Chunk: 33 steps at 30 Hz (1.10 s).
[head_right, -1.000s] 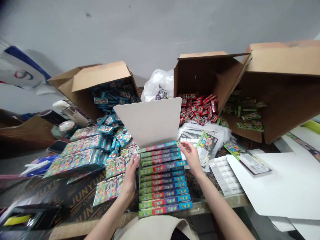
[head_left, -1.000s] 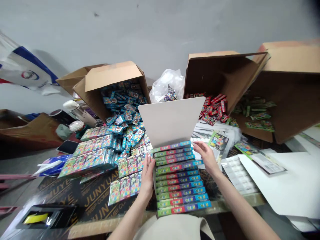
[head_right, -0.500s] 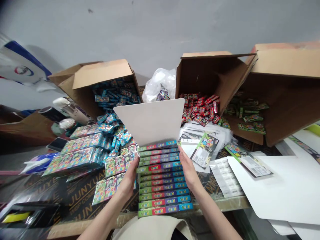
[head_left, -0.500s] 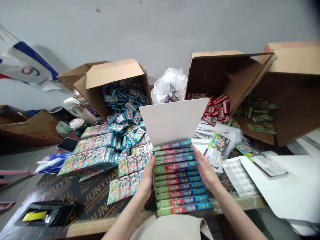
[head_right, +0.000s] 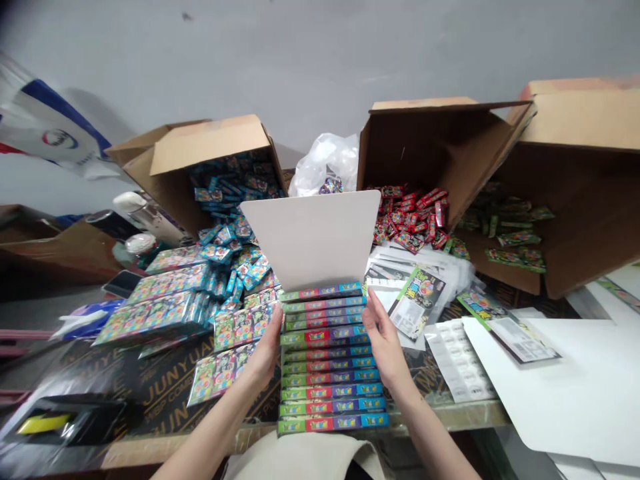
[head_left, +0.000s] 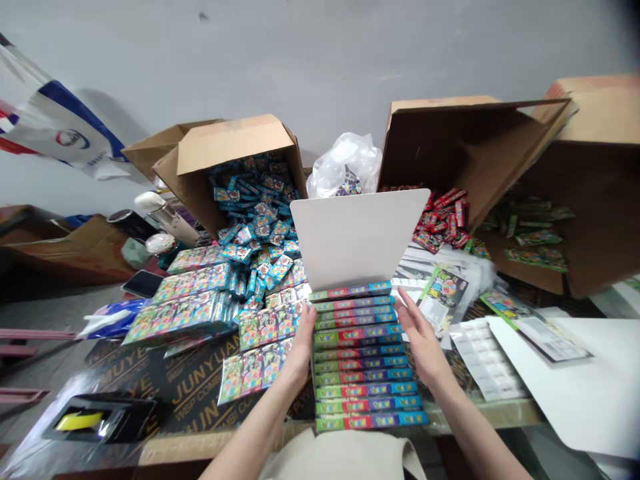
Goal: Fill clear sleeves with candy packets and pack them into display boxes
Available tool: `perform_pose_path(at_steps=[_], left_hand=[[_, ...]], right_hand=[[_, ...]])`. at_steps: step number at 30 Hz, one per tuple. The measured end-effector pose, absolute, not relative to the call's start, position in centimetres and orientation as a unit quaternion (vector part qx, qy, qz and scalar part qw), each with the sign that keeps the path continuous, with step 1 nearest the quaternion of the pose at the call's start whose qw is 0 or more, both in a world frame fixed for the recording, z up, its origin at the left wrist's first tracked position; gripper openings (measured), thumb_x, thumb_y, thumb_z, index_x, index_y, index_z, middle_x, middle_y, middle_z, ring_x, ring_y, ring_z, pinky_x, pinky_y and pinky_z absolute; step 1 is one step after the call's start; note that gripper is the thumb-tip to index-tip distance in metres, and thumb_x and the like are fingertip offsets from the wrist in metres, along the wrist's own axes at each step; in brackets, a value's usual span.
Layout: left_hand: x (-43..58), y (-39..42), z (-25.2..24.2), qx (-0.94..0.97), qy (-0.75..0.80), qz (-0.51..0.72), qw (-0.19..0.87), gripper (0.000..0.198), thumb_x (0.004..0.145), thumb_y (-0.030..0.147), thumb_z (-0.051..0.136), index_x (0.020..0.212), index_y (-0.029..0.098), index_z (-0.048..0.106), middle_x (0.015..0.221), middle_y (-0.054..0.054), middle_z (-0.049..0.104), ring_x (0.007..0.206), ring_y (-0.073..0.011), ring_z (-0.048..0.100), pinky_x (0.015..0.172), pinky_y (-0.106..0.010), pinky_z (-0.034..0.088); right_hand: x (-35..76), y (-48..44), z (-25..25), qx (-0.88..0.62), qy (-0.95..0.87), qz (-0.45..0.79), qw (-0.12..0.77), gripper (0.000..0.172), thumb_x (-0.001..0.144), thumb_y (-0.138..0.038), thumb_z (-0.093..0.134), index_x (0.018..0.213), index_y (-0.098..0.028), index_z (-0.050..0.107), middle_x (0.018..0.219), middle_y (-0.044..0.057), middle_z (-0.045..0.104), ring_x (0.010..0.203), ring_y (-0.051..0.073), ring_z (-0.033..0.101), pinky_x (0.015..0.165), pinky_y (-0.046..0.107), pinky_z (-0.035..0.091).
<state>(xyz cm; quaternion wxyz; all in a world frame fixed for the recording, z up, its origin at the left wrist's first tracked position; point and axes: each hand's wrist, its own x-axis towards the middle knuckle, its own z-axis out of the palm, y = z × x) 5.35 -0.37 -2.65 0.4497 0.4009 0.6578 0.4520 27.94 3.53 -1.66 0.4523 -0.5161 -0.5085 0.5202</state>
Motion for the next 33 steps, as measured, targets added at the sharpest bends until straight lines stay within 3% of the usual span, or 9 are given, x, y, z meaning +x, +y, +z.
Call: perform_pose_path(at_steps=[4,7,13,15,19,23,26,30,33], left_hand=[[5.5,-0.6,-1.6,0.407,0.694,0.437,0.403,0.066,0.085,0.054,0.029,0.14,0.027,0.006,0.147,-0.001,0.008,0.134,-0.0189,0.007,0.108,-0.038,0.018],[6.3,-0.7,-0.6,0.511,0.704,0.402,0.286,0.069,0.085,0.049,0.036,0.14,0.026,0.001,0.148,-0.001,0.001,0.134,-0.019,-0.001,0.11,-0.04,0.006],[6.2,1.0,-1.6,0.677,0.685,0.259,0.073,0.067,0.084,0.045,0.04,0.137,0.011,0.02,0.144,-0.015,0.019,0.135,-0.0248,0.007,0.108,-0.049,0.005],[6.0,1.4,-2.0,0.694,0.682,0.227,0.036,0.064,0.083,0.045,0.041,0.136,0.011,0.025,0.143,-0.016,0.023,0.134,-0.0255,0.009,0.108,-0.049,0.005],[6.1,1.3,-1.9,0.7,0.686,0.196,-0.023,0.058,0.085,0.04,0.039,0.135,0.012,0.029,0.144,-0.016,0.016,0.134,-0.0275,0.008,0.106,-0.053,-0.001],[5.6,0.8,-1.7,0.751,0.64,0.162,0.009,0.06,0.086,0.039,0.037,0.137,0.01,0.023,0.143,-0.015,0.022,0.133,-0.0262,0.015,0.108,-0.05,0.005],[4.6,0.8,-1.8,0.784,0.605,0.139,0.015,0.059,0.086,0.039,0.036,0.138,0.014,0.021,0.143,-0.013,0.025,0.133,-0.0252,0.018,0.108,-0.047,0.008],[4.1,1.6,-1.8,0.765,0.625,0.144,-0.057,0.053,0.086,0.031,0.039,0.136,0.017,0.026,0.14,-0.012,0.031,0.132,-0.029,0.018,0.105,-0.055,0.007],[4.3,1.9,-1.2,0.756,0.627,0.156,-0.105,0.043,0.085,0.026,0.045,0.127,0.02,0.042,0.135,-0.014,0.038,0.125,-0.0293,0.032,0.101,-0.052,0.02]], right_hand=[[28.6,4.3,-3.5,-0.541,-0.499,0.489,0.469,0.049,0.086,-0.048,0.038,0.132,-0.032,0.033,0.138,0.0,0.036,0.127,0.022,0.032,0.105,0.045,0.027],[27.9,4.6,-4.0,-0.519,-0.546,0.468,0.463,0.048,0.089,-0.045,0.032,0.135,-0.031,0.028,0.14,0.0,0.031,0.129,0.019,0.028,0.106,0.043,0.025],[26.3,5.9,-4.3,-0.564,-0.656,0.26,0.429,0.05,0.09,-0.039,0.032,0.137,-0.026,0.022,0.145,0.004,0.017,0.134,0.023,0.008,0.105,0.05,0.019],[26.4,6.0,-4.1,-0.566,-0.702,0.143,0.408,0.049,0.09,-0.034,0.036,0.137,-0.026,0.025,0.145,0.006,0.016,0.133,0.027,0.013,0.104,0.051,0.019],[27.1,6.0,-2.8,-0.44,-0.85,0.023,0.288,0.052,0.089,-0.023,0.039,0.137,-0.031,0.023,0.14,0.004,0.032,0.13,0.024,0.025,0.105,0.047,0.016],[27.6,6.0,-1.3,-0.396,-0.893,0.006,0.216,0.052,0.09,-0.023,0.037,0.139,-0.025,0.02,0.14,0.006,0.031,0.13,0.024,0.024,0.103,0.045,0.018],[27.7,6.7,-0.5,-0.403,-0.888,0.007,0.219,0.047,0.089,-0.028,0.04,0.135,-0.023,0.031,0.131,0.01,0.043,0.122,0.027,0.036,0.097,0.045,0.026],[27.7,9.3,-0.2,-0.454,-0.832,0.053,0.314,0.033,0.087,-0.03,0.044,0.118,-0.022,0.052,0.113,0.012,0.054,0.107,0.026,0.048,0.089,0.043,0.035],[28.2,10.3,-1.1,-0.477,-0.76,0.182,0.401,0.029,0.084,-0.035,0.049,0.109,-0.02,0.053,0.097,0.008,0.059,0.087,0.02,0.056,0.075,0.033,0.045]])
